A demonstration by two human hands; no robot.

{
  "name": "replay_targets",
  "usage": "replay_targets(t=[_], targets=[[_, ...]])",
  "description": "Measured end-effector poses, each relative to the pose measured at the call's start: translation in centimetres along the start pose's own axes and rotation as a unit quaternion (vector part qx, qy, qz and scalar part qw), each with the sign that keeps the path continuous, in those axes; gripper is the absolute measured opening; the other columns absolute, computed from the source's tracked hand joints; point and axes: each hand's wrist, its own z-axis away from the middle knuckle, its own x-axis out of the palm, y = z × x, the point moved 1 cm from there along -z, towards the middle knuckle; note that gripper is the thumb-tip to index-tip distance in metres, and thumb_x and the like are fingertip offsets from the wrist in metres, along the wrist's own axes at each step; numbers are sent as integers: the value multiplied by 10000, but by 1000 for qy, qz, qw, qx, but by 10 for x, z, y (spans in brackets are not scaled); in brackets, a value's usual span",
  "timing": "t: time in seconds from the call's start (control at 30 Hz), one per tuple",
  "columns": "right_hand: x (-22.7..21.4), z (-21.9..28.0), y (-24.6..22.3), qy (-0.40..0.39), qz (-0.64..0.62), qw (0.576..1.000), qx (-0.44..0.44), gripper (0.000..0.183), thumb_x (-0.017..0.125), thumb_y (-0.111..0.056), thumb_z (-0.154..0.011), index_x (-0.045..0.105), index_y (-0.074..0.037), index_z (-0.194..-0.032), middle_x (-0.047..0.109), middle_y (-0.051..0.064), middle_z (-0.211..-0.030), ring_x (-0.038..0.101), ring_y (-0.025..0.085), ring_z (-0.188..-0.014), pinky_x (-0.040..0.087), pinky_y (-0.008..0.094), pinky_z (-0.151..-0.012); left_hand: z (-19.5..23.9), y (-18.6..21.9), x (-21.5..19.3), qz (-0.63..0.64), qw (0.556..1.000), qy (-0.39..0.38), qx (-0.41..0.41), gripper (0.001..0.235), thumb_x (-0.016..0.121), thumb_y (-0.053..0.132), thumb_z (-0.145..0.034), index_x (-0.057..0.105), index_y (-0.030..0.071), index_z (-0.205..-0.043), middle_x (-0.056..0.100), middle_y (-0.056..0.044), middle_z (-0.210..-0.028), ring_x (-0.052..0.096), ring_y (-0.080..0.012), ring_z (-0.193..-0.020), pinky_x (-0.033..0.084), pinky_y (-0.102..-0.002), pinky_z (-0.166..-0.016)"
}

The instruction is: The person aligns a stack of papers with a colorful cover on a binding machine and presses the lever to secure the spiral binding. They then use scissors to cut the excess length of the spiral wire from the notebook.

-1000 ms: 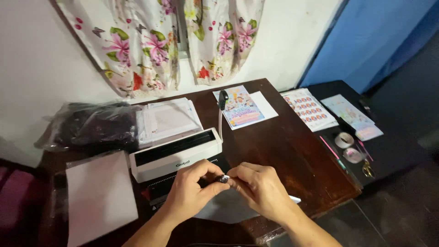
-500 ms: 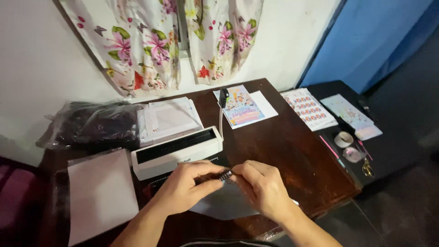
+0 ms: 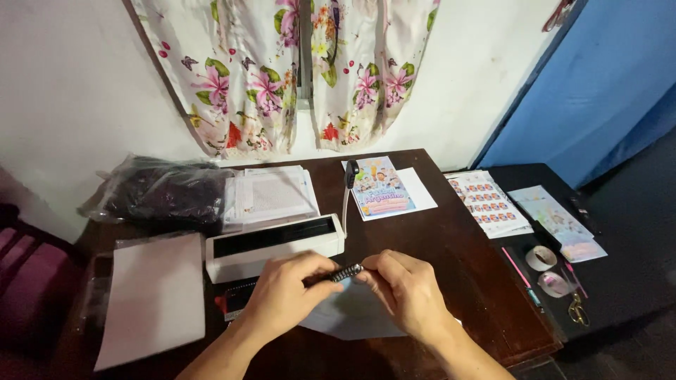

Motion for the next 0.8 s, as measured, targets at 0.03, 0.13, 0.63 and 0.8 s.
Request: replay_targets(t=[0.03, 0.13, 0.63, 0.8], targets=[[0, 0, 2, -1, -5, 1000, 5, 164, 798, -112, -854, 677, -16, -911, 637, 108, -723, 643, 276, -601, 502, 358, -526, 0, 0, 3, 1, 998, 14, -60, 290, 891, 212, -775, 770, 101, -1014, 797, -39, -885, 794, -150, -775, 601, -296, -711], [1, 2, 5, -8, -39, 998, 48, 161, 800, -126, -861, 692, -14, -901, 661, 103, -732, 632, 250, -566, 488, 345, -500, -6, 14, -3, -1, 999, 46, -18, 361, 918, 153, -687, 679, 27, -926, 721, -87, -862, 746, -192, -727, 590, -321, -662], [-27, -18, -11, -96, -124, 988, 10, 157, 779, -116, -881, 767, -23, -1007, 775, 82, -948, 750, 210, -835, 603, 301, -704, 4, 15, 7, -37, 978, 89, 184, 193, 806, 112, -825, 740, 42, -992, 730, -76, -912, 728, -264, -778, 572, -354, -652], [-25, -15, -15, -104, -146, 982, 55, 122, 779, -90, -867, 771, -23, -970, 773, 81, -912, 757, 202, -781, 603, 299, -664, 5, 19, -1, -23, 984, 39, 171, 195, 803, 104, -823, 731, 23, -985, 725, -88, -895, 724, -265, -763, 570, -357, -647]])
